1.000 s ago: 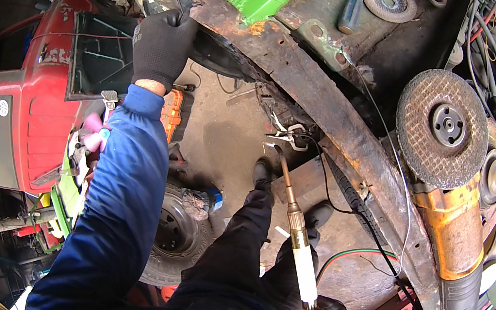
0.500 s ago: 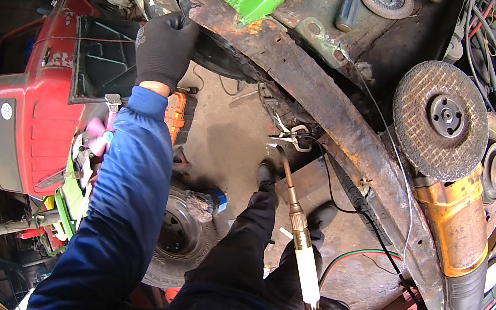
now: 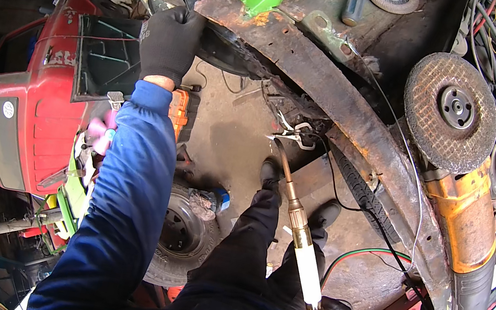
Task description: The person uses a blowtorch to heat a section of the green car's front frame, then uses a metal bar to pry and cut through the heated metal. The person repeats heating and prying to remove a portion of the frame.
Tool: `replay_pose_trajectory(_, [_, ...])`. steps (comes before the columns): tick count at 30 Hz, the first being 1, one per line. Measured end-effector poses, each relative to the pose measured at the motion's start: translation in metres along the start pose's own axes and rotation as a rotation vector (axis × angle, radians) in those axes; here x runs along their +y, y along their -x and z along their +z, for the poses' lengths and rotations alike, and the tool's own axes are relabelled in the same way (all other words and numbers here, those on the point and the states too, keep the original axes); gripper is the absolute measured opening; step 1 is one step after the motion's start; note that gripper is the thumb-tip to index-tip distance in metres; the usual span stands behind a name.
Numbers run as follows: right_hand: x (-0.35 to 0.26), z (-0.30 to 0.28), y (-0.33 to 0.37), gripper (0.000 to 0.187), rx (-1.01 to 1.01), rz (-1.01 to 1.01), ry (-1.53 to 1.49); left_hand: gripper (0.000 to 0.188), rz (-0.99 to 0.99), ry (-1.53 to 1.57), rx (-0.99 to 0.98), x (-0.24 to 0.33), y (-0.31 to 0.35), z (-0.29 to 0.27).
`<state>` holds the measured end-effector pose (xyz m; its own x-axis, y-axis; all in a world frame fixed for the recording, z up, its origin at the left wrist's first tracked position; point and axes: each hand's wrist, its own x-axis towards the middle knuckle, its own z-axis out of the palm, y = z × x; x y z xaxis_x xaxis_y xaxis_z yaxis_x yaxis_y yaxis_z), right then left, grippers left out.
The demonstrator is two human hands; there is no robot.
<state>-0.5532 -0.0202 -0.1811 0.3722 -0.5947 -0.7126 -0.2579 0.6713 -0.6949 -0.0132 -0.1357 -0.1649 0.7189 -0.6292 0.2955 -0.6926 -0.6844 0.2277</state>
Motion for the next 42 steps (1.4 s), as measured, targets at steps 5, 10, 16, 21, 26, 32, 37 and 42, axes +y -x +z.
replay_pose_trajectory(5, [-0.005, 0.008, -0.004, 0.06, -0.01, -0.071, -0.006, 0.05, 0.016, -0.01, -0.002, -0.001, 0.0, 0.0])
replay_pose_trajectory(10, [-0.015, 0.021, -0.008, 0.067, -0.017, -0.123, 0.007, 0.051, 0.018, -0.017, 0.004, -0.003, -0.001, 0.002])
replay_pose_trajectory(16, [-0.027, 0.041, -0.02, 0.069, -0.045, -0.212, -0.026, 0.05, 0.015, 0.006, 0.007, -0.005, -0.001, 0.004])
replay_pose_trajectory(21, [-0.039, 0.067, -0.03, 0.068, -0.024, -0.243, -0.013, 0.048, 0.025, -0.014, 0.006, -0.006, -0.002, 0.002])
replay_pose_trajectory(26, [-0.047, 0.085, -0.047, 0.075, 0.046, -0.298, 0.091, 0.048, 0.033, -0.006, 0.007, -0.009, -0.003, 0.005])
replay_pose_trajectory(32, [-0.06, 0.098, -0.064, 0.065, -0.002, -0.331, 0.003, 0.048, 0.049, -0.005, 0.042, -0.01, -0.003, 0.007])
replay_pose_trajectory(37, [-0.064, 0.112, -0.076, 0.067, 0.029, -0.386, 0.045, 0.044, 0.037, -0.027, 0.031, -0.007, -0.003, 0.005])
replay_pose_trajectory(42, [-0.064, 0.112, -0.087, 0.065, -0.059, -0.339, -0.072, 0.045, 0.049, -0.023, 0.036, -0.007, -0.003, 0.004])
